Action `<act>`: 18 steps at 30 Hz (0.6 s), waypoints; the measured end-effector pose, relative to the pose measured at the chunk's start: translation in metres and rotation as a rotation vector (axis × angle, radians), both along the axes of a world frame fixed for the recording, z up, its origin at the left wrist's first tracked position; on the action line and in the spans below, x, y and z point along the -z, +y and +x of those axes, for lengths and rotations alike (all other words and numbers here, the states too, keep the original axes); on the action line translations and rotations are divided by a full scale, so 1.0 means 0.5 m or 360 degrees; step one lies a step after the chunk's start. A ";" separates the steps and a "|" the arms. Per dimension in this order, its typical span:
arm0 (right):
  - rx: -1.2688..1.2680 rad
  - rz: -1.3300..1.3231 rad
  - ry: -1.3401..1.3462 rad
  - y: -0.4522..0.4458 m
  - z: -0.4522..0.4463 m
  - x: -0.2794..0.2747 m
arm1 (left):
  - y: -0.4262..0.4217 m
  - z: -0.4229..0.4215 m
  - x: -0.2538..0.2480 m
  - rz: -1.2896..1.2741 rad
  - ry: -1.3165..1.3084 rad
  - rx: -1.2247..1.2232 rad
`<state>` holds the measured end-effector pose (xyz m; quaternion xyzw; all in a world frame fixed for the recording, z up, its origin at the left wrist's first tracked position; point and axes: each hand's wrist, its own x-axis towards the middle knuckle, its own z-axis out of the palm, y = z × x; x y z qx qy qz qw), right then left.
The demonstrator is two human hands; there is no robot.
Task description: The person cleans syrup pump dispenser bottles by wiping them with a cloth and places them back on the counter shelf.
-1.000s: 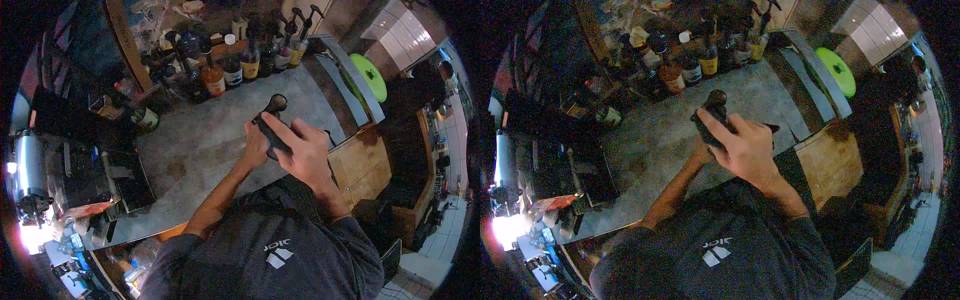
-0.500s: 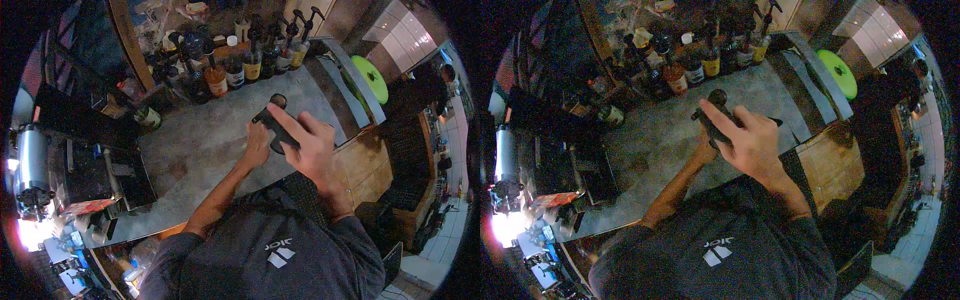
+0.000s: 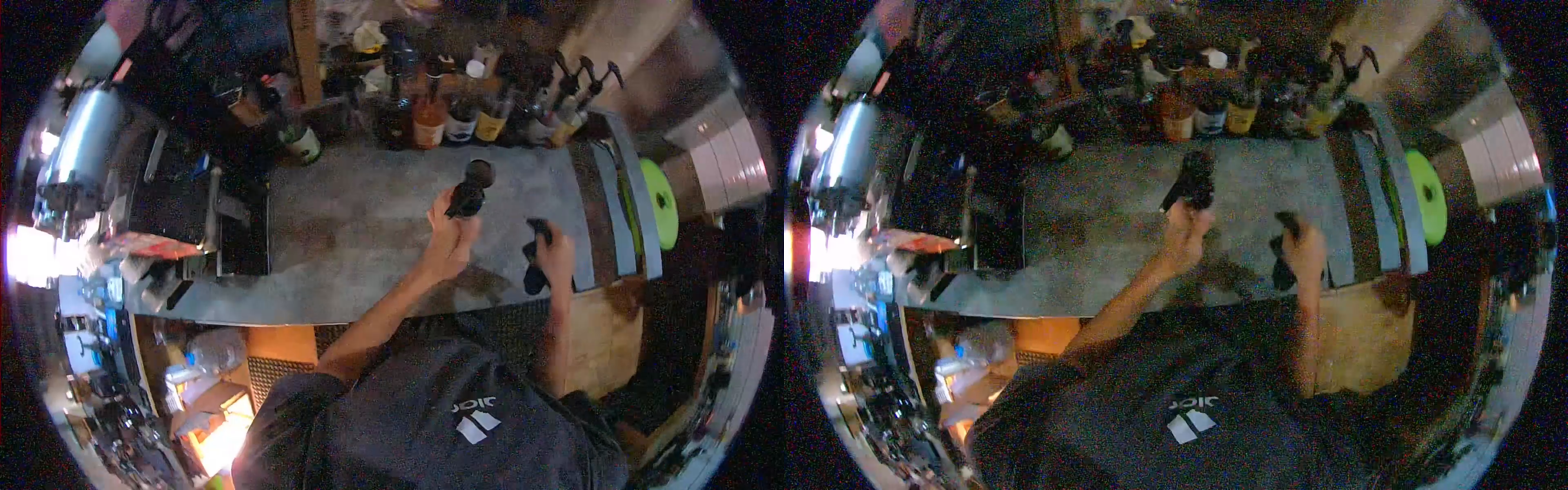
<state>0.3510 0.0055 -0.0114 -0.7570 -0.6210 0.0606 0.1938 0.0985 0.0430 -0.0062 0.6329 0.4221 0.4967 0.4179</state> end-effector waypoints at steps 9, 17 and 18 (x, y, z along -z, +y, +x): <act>-0.0485 -0.0235 0.0041 0.048 -0.027 0.202 | 0.062 -0.072 0.027 0.0351 0.0945 -0.0939; -0.0453 -0.0277 0.0040 0.039 -0.071 0.224 | 0.008 -0.129 0.021 0.0077 0.0940 -0.0980; -0.0473 -0.0288 0.0040 0.040 -0.069 0.220 | 0.002 -0.123 0.038 0.0036 0.0971 -0.0991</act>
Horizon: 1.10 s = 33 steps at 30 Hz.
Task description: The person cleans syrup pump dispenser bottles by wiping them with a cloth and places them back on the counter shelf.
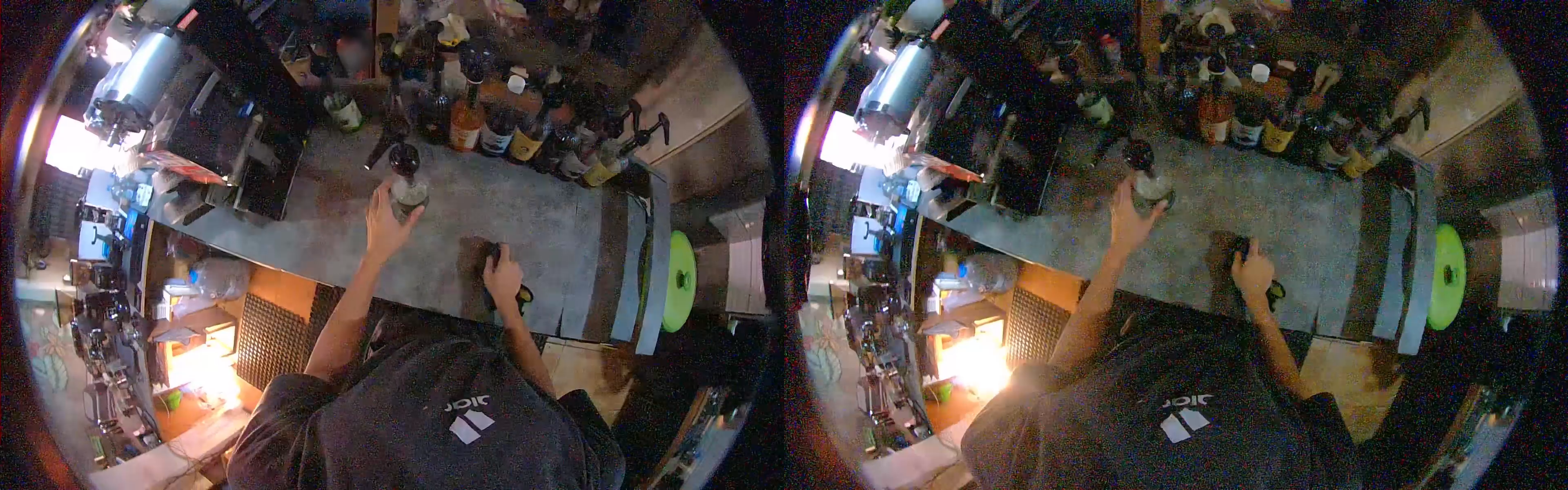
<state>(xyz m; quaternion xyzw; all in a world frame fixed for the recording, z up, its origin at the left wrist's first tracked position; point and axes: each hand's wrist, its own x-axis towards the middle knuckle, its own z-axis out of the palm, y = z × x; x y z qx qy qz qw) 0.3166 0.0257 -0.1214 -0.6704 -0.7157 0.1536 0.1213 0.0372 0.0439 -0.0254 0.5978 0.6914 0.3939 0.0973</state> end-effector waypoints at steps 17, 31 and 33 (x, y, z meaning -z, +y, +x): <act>0.0048 -0.0041 0.0029 0.000 -0.007 -0.017 | 0.168 -0.161 0.090 -0.0214 0.0176 -0.0632; 0.0475 0.0452 -0.0194 0.000 -0.089 0.035 | 0.289 -0.324 0.178 -0.0046 -0.0010 -0.0226; 0.0512 0.0500 -0.0242 0.002 -0.101 0.035 | 0.300 -0.321 0.206 0.0110 0.0193 -0.0262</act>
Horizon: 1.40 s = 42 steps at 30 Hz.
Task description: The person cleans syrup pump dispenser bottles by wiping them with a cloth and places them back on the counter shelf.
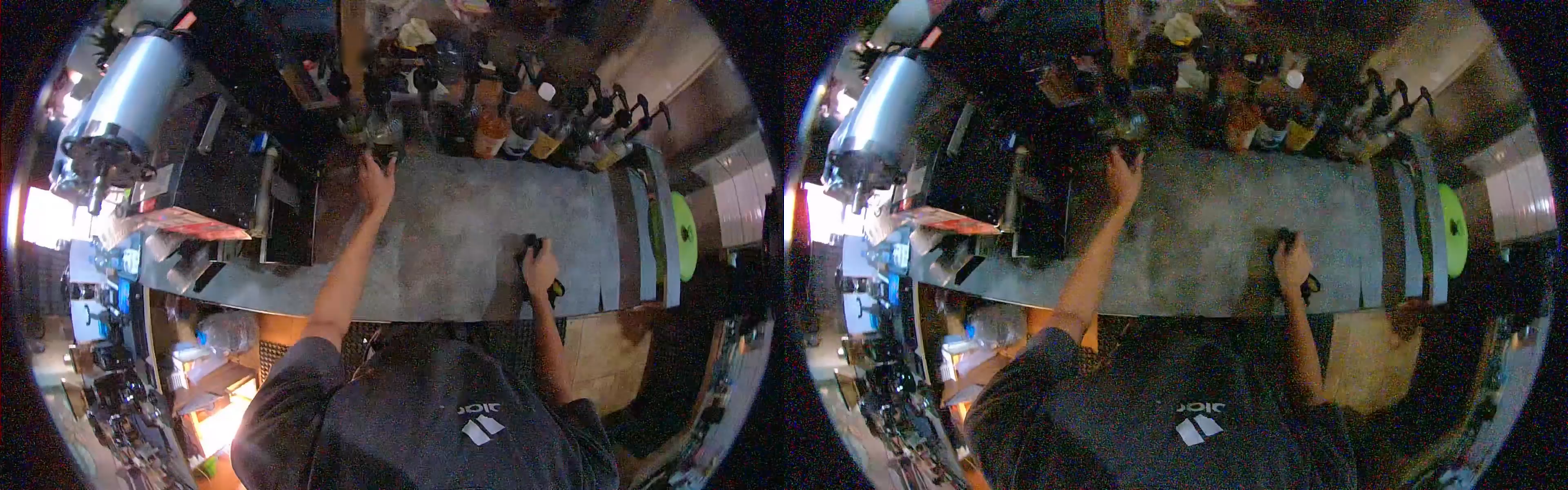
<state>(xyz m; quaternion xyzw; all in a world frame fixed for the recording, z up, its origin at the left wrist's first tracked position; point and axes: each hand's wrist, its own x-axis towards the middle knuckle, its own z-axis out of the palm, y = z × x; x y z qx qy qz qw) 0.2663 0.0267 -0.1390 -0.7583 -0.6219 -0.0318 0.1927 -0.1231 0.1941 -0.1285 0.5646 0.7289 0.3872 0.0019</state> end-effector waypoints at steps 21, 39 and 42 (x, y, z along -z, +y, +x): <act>0.0116 0.0203 -0.0117 0.005 -0.045 0.005 | 0.057 0.025 -0.005 -0.0162 -0.0051 0.0137; 0.0340 -0.0262 0.0083 0.004 -0.047 -0.003 | 0.009 -0.008 -0.129 0.0441 -0.0442 0.0021; 0.0268 -0.0057 -0.0041 -0.001 -0.057 -0.018 | 0.058 -0.054 -0.201 0.0461 -0.0223 -0.0118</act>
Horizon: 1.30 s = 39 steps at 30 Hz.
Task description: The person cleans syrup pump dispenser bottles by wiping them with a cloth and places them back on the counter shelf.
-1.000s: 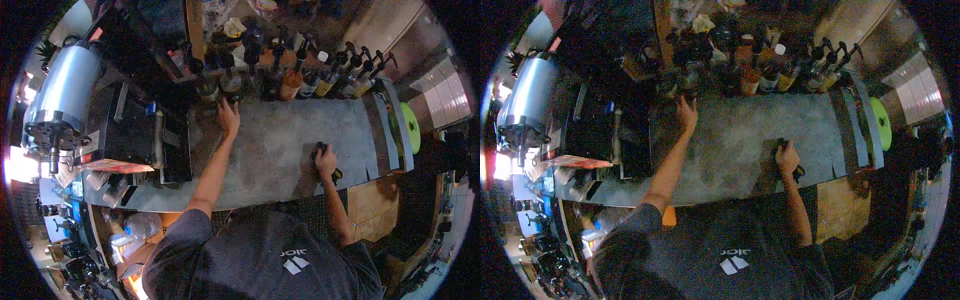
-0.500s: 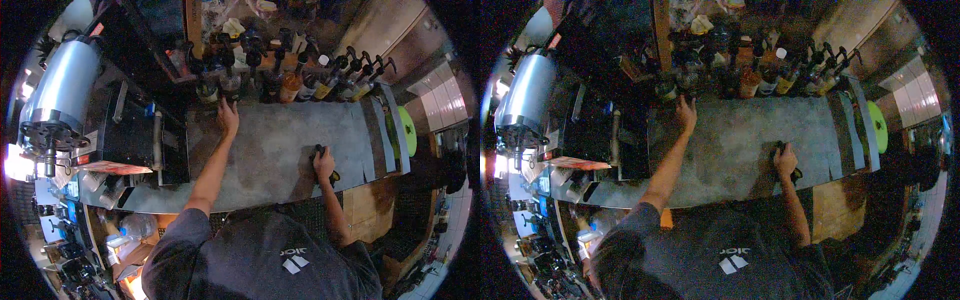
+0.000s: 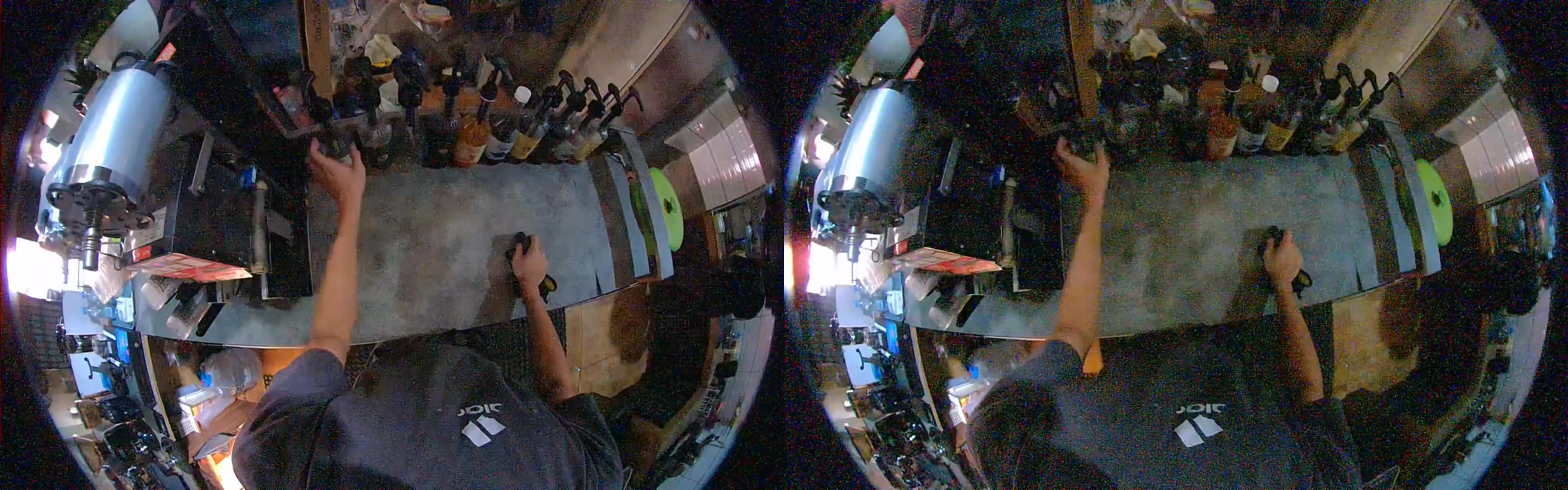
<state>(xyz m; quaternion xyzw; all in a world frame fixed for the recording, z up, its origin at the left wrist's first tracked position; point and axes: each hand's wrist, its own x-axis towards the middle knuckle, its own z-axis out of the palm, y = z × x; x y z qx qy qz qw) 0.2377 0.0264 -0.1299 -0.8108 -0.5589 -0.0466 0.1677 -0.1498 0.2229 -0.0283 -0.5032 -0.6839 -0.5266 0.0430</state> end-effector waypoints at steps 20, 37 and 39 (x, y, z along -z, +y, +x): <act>-0.0050 0.0093 0.0173 -0.002 0.004 -0.010 | -0.082 -0.026 0.079 -0.0427 0.0051 0.0259; 0.0474 0.0200 0.2031 -0.014 0.175 -0.036 | -0.308 0.552 0.016 -0.0446 -0.0225 0.1300; 0.0455 0.0317 0.3118 -0.036 0.254 -0.020 | -0.337 0.605 -0.033 -0.0609 -0.0226 0.1527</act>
